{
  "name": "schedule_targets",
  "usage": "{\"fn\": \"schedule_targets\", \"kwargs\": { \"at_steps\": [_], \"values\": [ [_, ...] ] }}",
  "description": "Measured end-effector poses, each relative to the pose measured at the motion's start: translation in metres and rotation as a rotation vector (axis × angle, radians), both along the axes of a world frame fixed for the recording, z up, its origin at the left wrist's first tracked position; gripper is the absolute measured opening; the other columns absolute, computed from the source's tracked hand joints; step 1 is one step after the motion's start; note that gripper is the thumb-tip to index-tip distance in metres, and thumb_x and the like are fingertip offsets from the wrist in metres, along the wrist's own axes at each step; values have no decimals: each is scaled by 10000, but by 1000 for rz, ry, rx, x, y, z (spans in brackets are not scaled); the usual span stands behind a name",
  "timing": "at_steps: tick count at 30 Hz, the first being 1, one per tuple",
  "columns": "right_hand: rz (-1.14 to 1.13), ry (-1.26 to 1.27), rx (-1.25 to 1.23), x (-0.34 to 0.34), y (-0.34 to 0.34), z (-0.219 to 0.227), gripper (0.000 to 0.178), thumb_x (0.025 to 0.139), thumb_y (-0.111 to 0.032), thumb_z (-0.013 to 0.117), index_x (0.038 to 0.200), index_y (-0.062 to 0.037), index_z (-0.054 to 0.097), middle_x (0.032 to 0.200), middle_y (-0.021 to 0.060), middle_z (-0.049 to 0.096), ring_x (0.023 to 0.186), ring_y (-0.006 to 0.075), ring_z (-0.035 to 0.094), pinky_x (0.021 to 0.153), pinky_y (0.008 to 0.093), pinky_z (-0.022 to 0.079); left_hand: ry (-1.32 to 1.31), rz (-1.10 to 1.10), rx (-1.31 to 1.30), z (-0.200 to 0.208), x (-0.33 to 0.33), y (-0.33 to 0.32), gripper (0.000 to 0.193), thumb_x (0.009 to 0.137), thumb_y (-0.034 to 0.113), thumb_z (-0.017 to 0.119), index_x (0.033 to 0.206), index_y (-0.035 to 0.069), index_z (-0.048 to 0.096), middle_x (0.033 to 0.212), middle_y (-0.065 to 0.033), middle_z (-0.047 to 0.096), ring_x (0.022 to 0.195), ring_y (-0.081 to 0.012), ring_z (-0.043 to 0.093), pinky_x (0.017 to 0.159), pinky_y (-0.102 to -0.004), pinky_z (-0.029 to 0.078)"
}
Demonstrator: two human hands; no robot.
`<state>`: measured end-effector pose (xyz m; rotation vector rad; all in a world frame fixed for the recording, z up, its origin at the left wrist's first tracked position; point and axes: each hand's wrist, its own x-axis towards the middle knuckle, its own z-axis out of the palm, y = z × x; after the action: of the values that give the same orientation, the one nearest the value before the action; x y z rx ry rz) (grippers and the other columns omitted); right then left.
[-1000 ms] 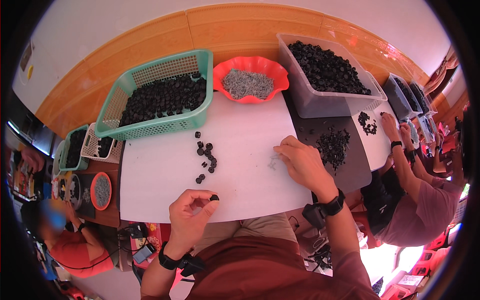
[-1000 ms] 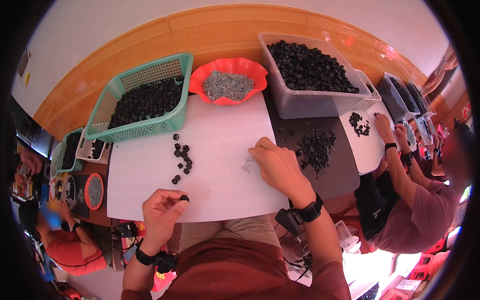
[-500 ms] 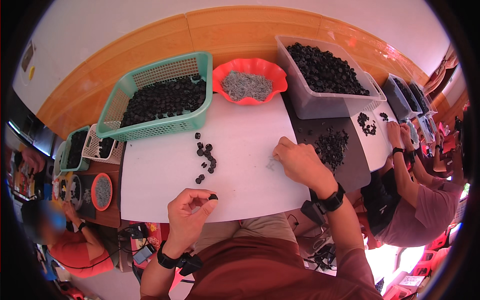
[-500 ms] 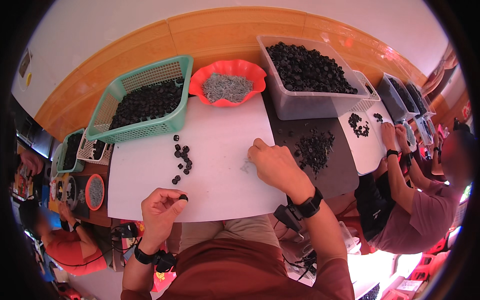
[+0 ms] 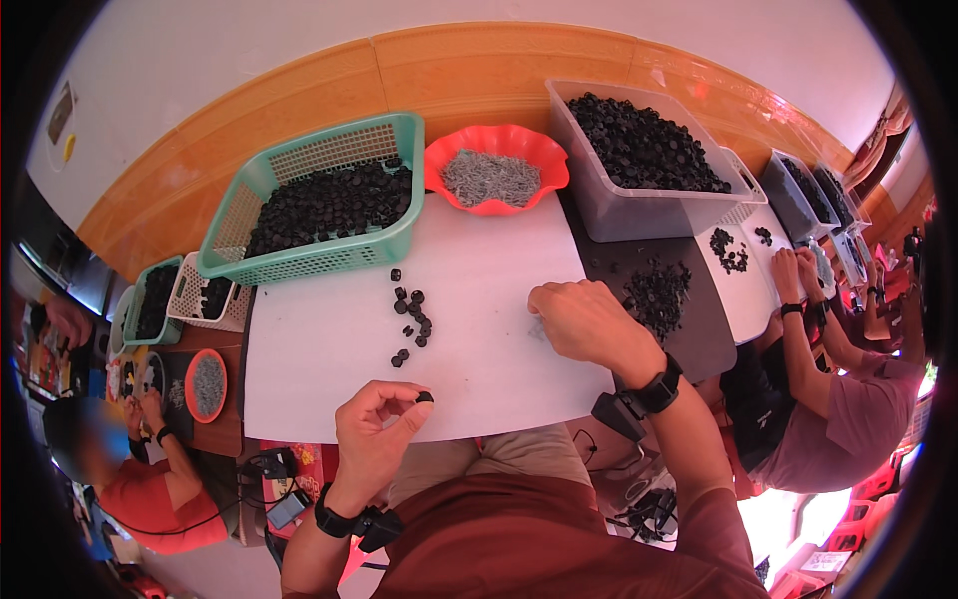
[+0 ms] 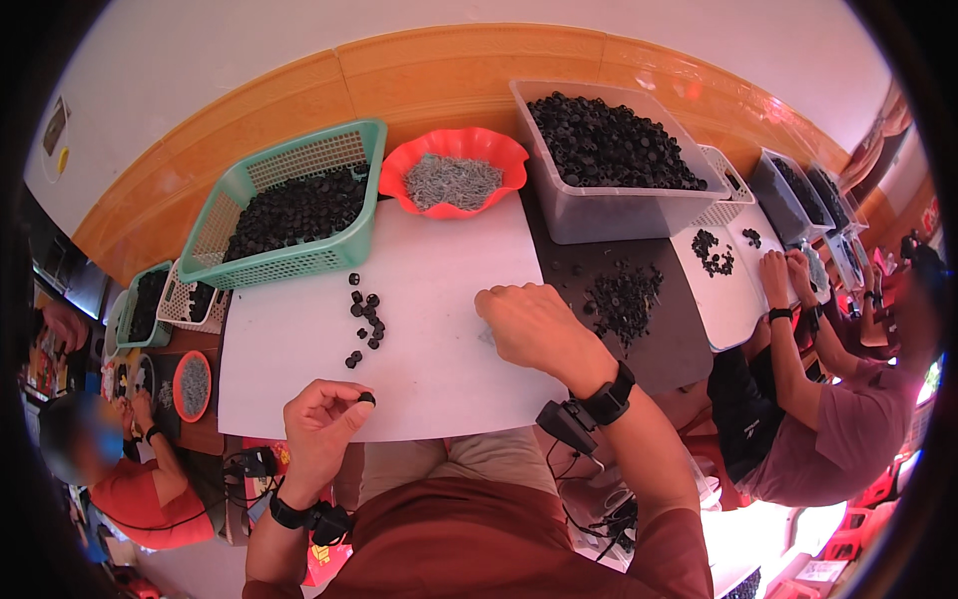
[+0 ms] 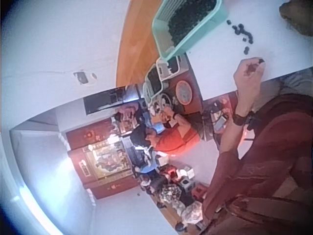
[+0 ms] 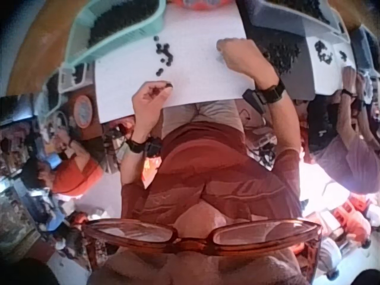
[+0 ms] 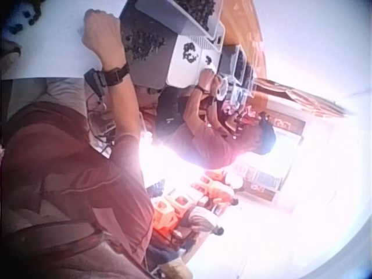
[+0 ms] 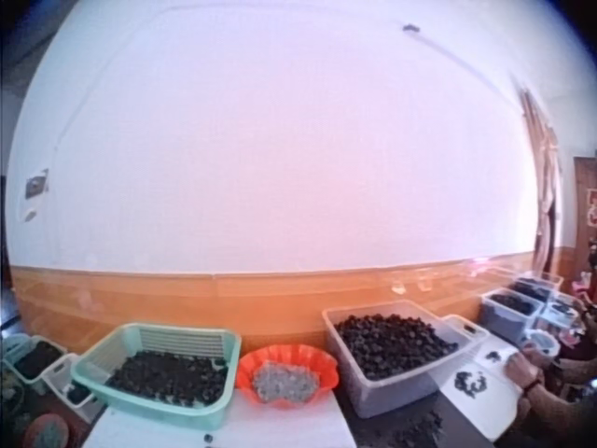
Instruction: The worker is assembling small black plastic components by inserting metal pins into them at a manufacturing table.
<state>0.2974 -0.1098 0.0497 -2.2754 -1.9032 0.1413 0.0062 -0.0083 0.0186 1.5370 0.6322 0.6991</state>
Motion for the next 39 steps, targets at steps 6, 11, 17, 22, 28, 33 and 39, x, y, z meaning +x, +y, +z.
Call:
{"fn": "schedule_targets", "kwargs": {
  "at_steps": [6, 11, 17, 22, 28, 33, 39],
  "values": [
    [-23, 137, 179, 2, -10, -10, 219, 825, -41, 580, 999, 5, 706, 974, 175, 715, 858, 376, 687, 744, 453, 541, 0, 12, -8, -3, -5, 0, 140, 887, -11, 743, 1000, -9, 660, 1044, -92, 731, 880, -99, 652, 805, -261, 533],
    [-30, 242, 251, 5, -19, -13, 280, 848, -56, 568, 1086, 9, 698, 1017, 185, 703, 868, 394, 681, 785, 470, 541, -2, 6, -6, -3, -4, 1, 139, 888, -5, 746, 999, -10, 663, 1040, -90, 730, 881, -99, 654, 801, -262, 535],
    [-75, 403, 354, -1, -28, -11, 272, 843, -21, 614, 1113, 6, 616, 908, 170, 692, 780, 379, 674, 691, 435, 530, -63, 25, -34, -4, -2, 2, 140, 894, -30, 733, 1015, -13, 665, 1050, -87, 727, 894, -101, 658, 821, -255, 534],
    [-116, 568, 454, -13, -41, -14, 240, 782, 6, 668, 1003, -11, 576, 747, 117, 647, 579, 252, 630, 561, 350, 487, -103, 17, -70, -2, 1, 6, 163, 896, -42, 725, 1051, -11, 684, 1059, -81, 721, 950, -107, 663, 865, -256, 538],
    [-129, 589, 495, -24, -53, -21, 216, 769, -12, 698, 932, -43, 560, 689, 86, 626, 587, 213, 633, 571, 324, 496, 157, 121, 262, 31, 20, 49, 154, 895, 7, 739, 1044, -16, 706, 988, -32, 717, 843, -62, 635, 768, -224, 522],
    [-95, 608, 543, -35, -52, -18, 217, 774, -10, 709, 927, -43, 559, 709, 76, 637, 620, 193, 658, 602, 310, 524, 113, 233, 538, 66, 57, 132, 244, 881, 54, 751, 1101, -34, 692, 902, -64, 736, 828, -140, 697, 747, -266, 554],
    [-68, 635, 618, -52, -53, -11, 210, 789, -14, 725, 929, -38, 571, 766, 74, 668, 665, 194, 691, 655, 302, 560, 282, 122, 371, 84, 52, 76, 300, 912, 39, 725, 1200, -8, 655, 1055, -52, 703, 931, -88, 647, 817, -247, 543]
  ]
}}
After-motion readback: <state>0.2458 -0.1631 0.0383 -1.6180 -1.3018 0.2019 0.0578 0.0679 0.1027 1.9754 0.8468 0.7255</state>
